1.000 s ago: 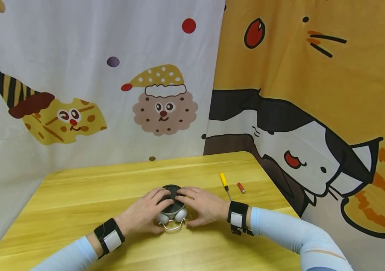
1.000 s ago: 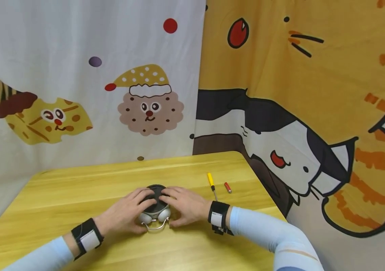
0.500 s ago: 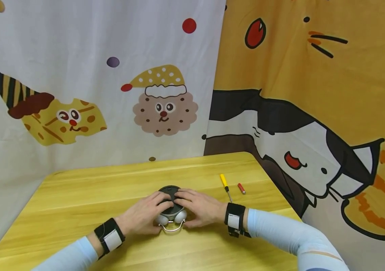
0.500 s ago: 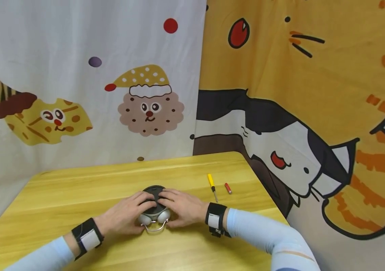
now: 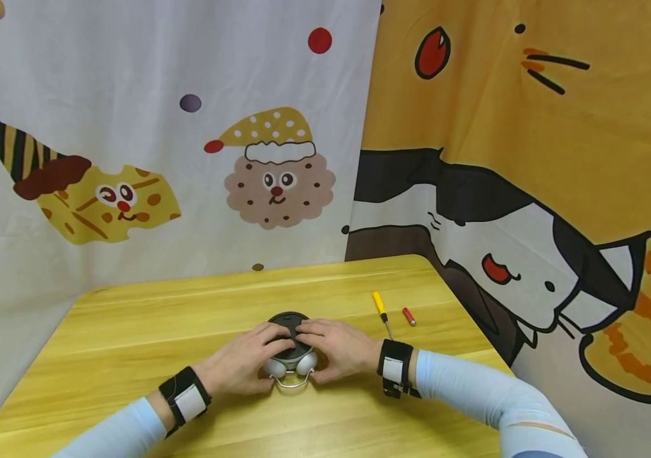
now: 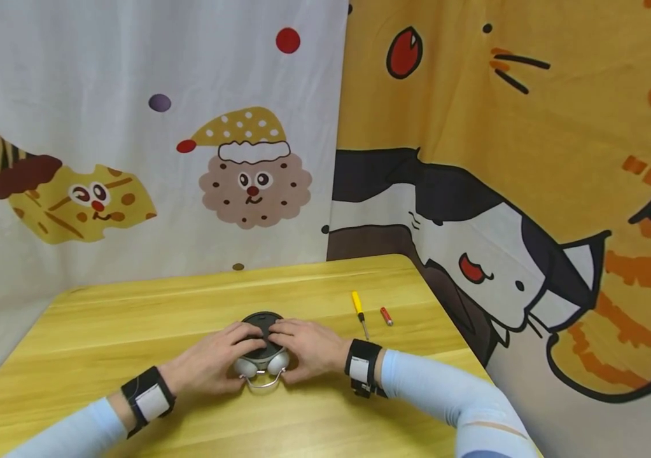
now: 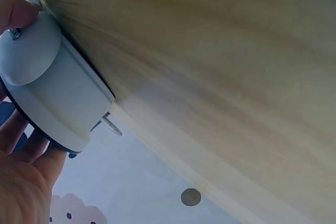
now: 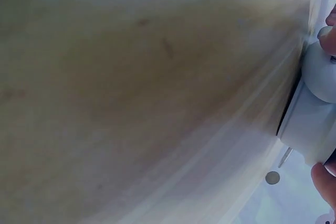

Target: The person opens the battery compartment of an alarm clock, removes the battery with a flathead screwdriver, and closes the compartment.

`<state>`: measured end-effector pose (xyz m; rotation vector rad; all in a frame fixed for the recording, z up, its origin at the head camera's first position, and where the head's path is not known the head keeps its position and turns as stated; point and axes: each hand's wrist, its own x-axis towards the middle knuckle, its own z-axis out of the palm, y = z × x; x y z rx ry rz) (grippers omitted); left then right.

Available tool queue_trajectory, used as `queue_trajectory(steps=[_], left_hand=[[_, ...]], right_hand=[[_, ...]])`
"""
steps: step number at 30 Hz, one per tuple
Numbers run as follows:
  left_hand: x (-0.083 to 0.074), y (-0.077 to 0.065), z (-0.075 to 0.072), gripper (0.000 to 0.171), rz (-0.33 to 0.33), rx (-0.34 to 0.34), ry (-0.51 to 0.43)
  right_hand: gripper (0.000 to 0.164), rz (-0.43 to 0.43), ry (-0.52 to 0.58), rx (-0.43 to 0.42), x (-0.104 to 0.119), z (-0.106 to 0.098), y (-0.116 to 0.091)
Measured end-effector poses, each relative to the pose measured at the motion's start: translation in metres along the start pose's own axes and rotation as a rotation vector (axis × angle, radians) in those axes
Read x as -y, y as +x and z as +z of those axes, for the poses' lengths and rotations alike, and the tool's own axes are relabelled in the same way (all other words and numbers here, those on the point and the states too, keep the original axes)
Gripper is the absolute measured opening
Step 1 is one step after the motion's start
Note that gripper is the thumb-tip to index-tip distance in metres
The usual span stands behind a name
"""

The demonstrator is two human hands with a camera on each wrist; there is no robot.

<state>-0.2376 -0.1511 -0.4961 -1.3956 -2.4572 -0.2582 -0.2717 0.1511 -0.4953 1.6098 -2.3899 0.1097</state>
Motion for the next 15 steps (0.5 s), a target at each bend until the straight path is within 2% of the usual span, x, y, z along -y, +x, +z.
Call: queue_trajectory(steps=[7,15], left_hand=[[0.0020,-0.0055,0.0037,0.075,-0.037,-0.027,-0.079],[0.0069,-0.0106,0.0031,0.070,-0.041,-0.071,-0.130]], right_hand=[[0.078,-0.003,-0.016,0.007,0.0005,-0.0041,0.0033],[0.076,0.003,0.043,-0.018,-0.0063,-0.0101,0.0069]])
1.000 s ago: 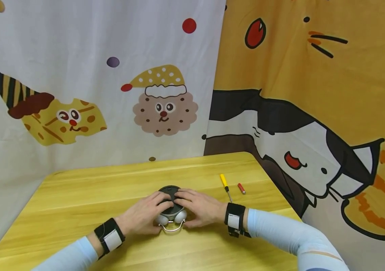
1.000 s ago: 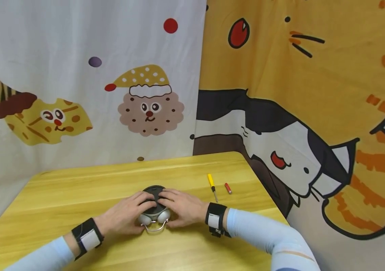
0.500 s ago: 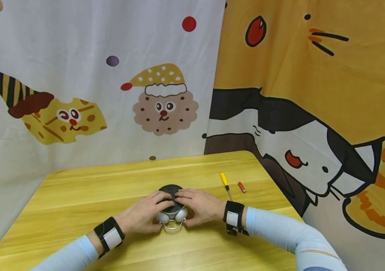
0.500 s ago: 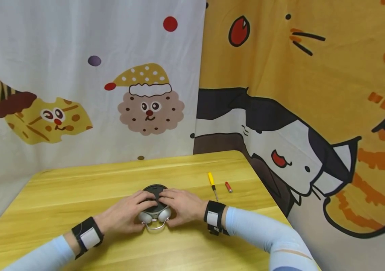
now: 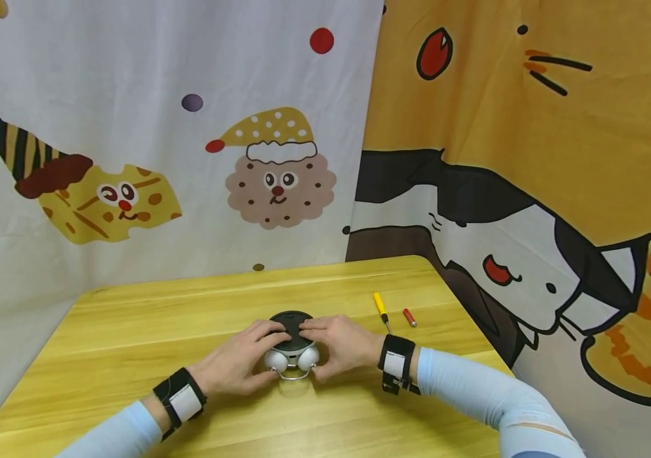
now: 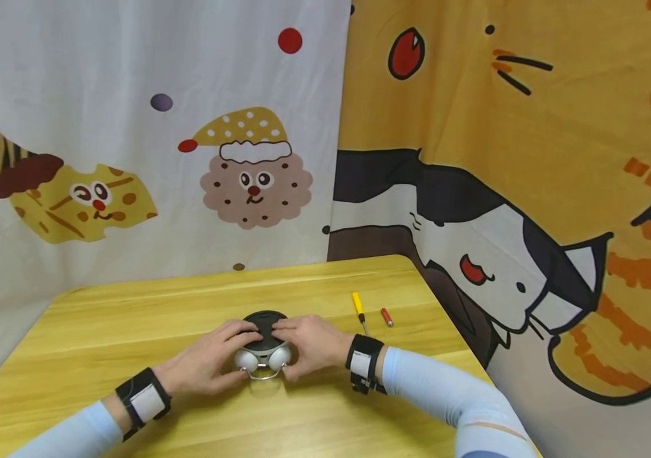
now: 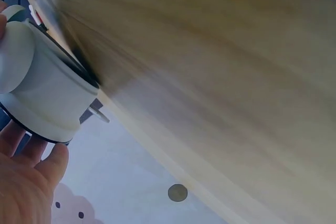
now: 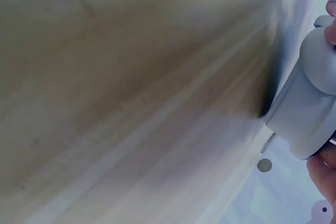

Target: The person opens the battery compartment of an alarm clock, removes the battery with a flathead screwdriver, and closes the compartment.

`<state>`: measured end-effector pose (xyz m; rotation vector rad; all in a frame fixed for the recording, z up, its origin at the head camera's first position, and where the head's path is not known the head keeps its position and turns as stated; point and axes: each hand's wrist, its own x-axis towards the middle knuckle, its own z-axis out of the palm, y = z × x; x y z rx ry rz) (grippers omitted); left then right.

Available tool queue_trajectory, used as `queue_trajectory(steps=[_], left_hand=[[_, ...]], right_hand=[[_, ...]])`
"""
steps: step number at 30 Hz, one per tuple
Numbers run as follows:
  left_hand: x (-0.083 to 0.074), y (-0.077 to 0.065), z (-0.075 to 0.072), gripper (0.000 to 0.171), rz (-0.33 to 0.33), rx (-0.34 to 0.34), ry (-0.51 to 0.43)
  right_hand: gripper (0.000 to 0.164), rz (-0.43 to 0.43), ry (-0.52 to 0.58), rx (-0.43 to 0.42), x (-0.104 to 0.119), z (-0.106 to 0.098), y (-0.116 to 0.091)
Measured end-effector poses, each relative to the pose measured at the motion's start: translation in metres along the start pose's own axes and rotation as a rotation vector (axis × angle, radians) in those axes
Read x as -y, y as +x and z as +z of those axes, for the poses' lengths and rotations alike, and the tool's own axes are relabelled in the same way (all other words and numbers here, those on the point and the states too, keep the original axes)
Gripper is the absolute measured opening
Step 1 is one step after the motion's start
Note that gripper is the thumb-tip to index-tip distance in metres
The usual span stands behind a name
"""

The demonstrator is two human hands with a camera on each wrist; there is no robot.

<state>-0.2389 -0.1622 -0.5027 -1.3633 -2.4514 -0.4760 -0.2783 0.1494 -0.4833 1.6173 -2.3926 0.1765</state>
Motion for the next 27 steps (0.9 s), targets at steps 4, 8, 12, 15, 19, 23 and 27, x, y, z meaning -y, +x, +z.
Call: queue_trajectory(steps=[4,8,12,15,19,23,27], left_hand=[[0.000,0.001,-0.002,0.069,-0.004,0.005,-0.019],[-0.001,0.001,-0.004,0.068,-0.041,0.010,-0.055],[-0.003,0.003,-0.006,0.066,-0.088,0.009,-0.097],[-0.005,0.004,-0.007,0.065,-0.106,-0.004,-0.122],[-0.006,0.005,-0.007,0.064,-0.114,-0.027,-0.146],[-0.006,0.006,-0.008,0.060,-0.132,-0.037,-0.173],[-0.006,0.007,-0.010,0.057,-0.147,-0.038,-0.198]], right_hand=[[0.075,-0.002,0.019,-0.014,-0.002,-0.005,0.001],[0.071,0.007,0.065,-0.001,-0.005,-0.009,0.004],[0.067,0.033,0.151,0.014,-0.007,-0.013,0.006],[0.066,0.042,0.213,0.022,-0.010,-0.016,0.007],[0.064,0.042,0.292,0.019,-0.014,-0.019,0.008],[0.061,0.053,0.395,0.016,-0.019,-0.021,0.009],[0.059,0.084,0.488,0.045,-0.022,-0.023,0.010]])
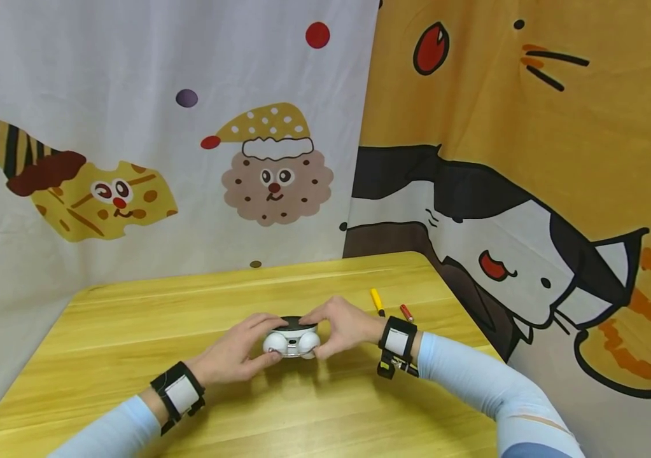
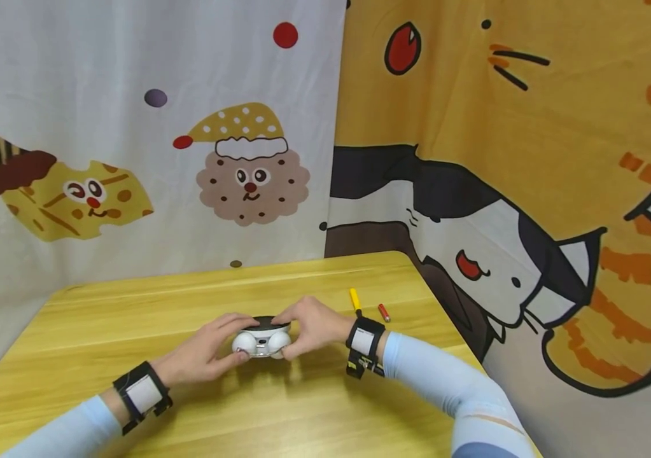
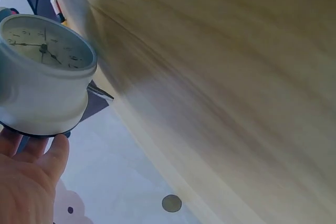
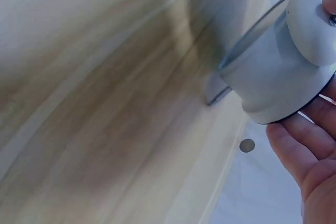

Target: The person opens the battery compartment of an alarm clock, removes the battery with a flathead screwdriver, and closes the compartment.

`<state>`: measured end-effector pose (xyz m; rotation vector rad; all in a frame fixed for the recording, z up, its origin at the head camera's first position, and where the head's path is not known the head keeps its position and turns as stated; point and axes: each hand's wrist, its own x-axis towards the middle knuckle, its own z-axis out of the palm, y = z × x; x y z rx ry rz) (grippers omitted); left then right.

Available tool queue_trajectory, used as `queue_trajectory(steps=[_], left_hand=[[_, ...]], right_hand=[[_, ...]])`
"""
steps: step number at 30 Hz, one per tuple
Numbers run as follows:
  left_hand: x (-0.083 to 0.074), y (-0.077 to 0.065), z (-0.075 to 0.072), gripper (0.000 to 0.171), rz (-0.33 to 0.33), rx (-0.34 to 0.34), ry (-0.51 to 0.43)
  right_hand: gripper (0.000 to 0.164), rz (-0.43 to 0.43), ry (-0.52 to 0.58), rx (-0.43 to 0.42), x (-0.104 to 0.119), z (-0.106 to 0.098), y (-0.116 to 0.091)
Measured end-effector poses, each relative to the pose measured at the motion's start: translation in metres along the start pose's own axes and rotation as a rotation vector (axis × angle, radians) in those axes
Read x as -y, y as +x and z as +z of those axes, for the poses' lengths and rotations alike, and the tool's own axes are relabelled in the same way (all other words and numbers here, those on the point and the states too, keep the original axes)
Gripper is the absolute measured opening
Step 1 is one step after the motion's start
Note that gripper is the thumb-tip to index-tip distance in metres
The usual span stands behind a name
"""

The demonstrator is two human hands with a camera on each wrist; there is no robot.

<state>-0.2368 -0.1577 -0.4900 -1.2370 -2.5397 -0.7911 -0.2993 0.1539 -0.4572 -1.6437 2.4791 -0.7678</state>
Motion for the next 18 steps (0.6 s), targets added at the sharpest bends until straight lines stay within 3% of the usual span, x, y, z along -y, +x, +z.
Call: queue_trajectory(steps=[8,18], left_hand=[[0.005,0.004,-0.003,0.051,-0.018,-0.002,-0.081],[0.008,0.003,-0.003,0.050,-0.082,0.012,-0.124]], right_hand=[[0.050,0.071,0.100,0.027,-0.001,-0.012,0.010],[0.045,0.085,0.172,0.045,-0.008,-0.014,0.016]])
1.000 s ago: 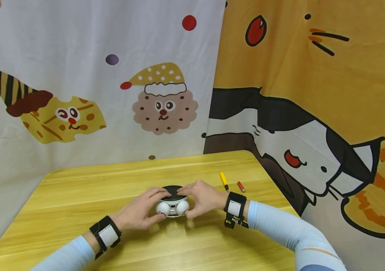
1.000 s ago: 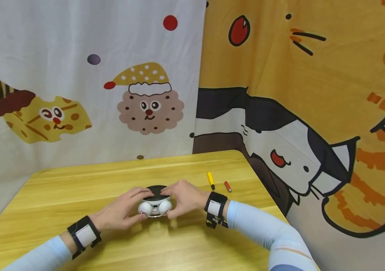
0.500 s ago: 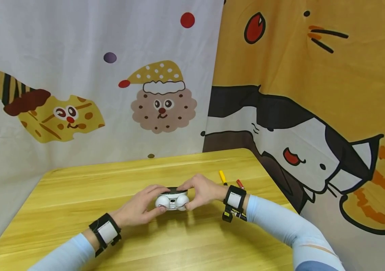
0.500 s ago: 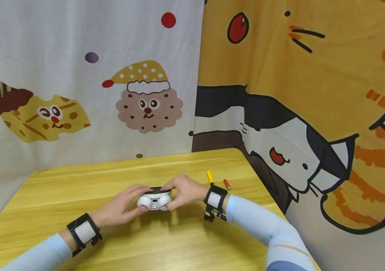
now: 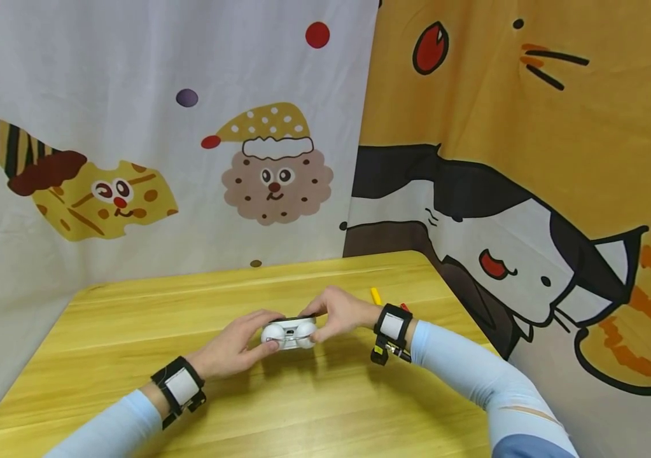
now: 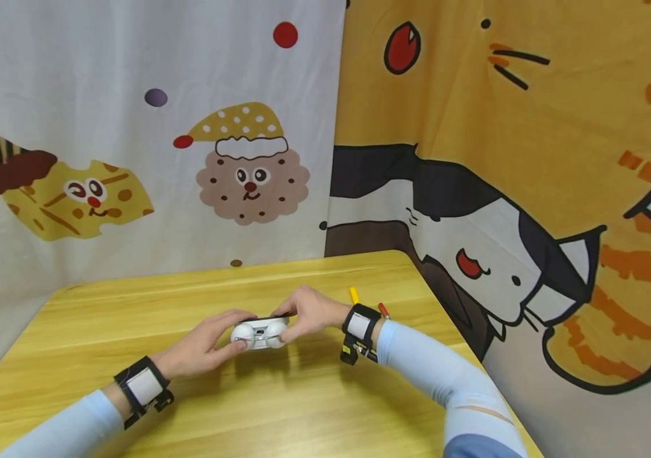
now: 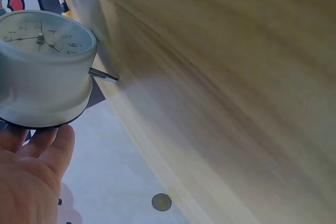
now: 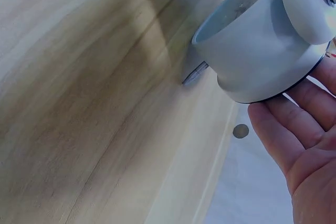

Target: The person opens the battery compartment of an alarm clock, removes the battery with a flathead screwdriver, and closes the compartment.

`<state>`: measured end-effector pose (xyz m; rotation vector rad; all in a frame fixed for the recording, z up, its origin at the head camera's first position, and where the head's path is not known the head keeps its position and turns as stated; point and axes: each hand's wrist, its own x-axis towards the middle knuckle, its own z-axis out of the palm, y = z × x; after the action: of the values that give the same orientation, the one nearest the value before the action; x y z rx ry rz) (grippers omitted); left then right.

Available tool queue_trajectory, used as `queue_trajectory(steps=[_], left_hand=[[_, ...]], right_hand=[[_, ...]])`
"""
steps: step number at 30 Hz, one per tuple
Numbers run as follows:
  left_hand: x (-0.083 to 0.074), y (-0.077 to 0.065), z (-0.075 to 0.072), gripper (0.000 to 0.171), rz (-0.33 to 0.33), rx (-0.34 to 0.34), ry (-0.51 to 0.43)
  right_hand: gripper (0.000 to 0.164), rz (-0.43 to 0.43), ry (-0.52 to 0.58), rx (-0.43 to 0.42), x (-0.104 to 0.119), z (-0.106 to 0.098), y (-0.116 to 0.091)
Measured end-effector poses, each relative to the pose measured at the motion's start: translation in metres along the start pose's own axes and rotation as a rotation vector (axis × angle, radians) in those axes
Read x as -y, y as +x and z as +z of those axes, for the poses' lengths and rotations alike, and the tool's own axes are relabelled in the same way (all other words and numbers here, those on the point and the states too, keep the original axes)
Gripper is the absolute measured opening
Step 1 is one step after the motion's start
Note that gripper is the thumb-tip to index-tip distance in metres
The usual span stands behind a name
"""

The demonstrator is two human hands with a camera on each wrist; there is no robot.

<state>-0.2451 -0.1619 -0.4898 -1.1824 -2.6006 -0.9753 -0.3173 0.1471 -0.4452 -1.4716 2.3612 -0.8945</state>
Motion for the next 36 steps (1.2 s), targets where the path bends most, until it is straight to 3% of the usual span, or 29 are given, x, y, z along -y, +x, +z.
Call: queue_trajectory(steps=[11,16,20,24,31,36], left_hand=[[0.002,0.007,-0.001,0.047,-0.025,-0.019,-0.031],[0.004,0.009,0.001,0.060,-0.090,-0.001,-0.024],[0.004,0.011,0.003,0.076,-0.128,-0.001,-0.002],[0.006,0.013,0.006,0.071,-0.103,-0.038,0.047],[0.008,0.010,0.010,0.061,-0.104,-0.084,0.044],[0.008,0.011,0.009,0.061,-0.139,-0.090,0.007]], right_hand=[[0.041,0.107,0.199,-0.017,-0.008,-0.002,0.002],[0.042,0.118,0.227,-0.031,-0.011,-0.001,0.002],[0.041,0.125,0.222,-0.053,-0.013,0.000,0.001],[0.042,0.128,0.234,-0.076,-0.013,0.002,-0.001],[0.077,0.095,0.098,-0.110,-0.014,0.014,-0.005],[0.066,0.099,0.080,-0.186,-0.015,0.020,-0.005]])
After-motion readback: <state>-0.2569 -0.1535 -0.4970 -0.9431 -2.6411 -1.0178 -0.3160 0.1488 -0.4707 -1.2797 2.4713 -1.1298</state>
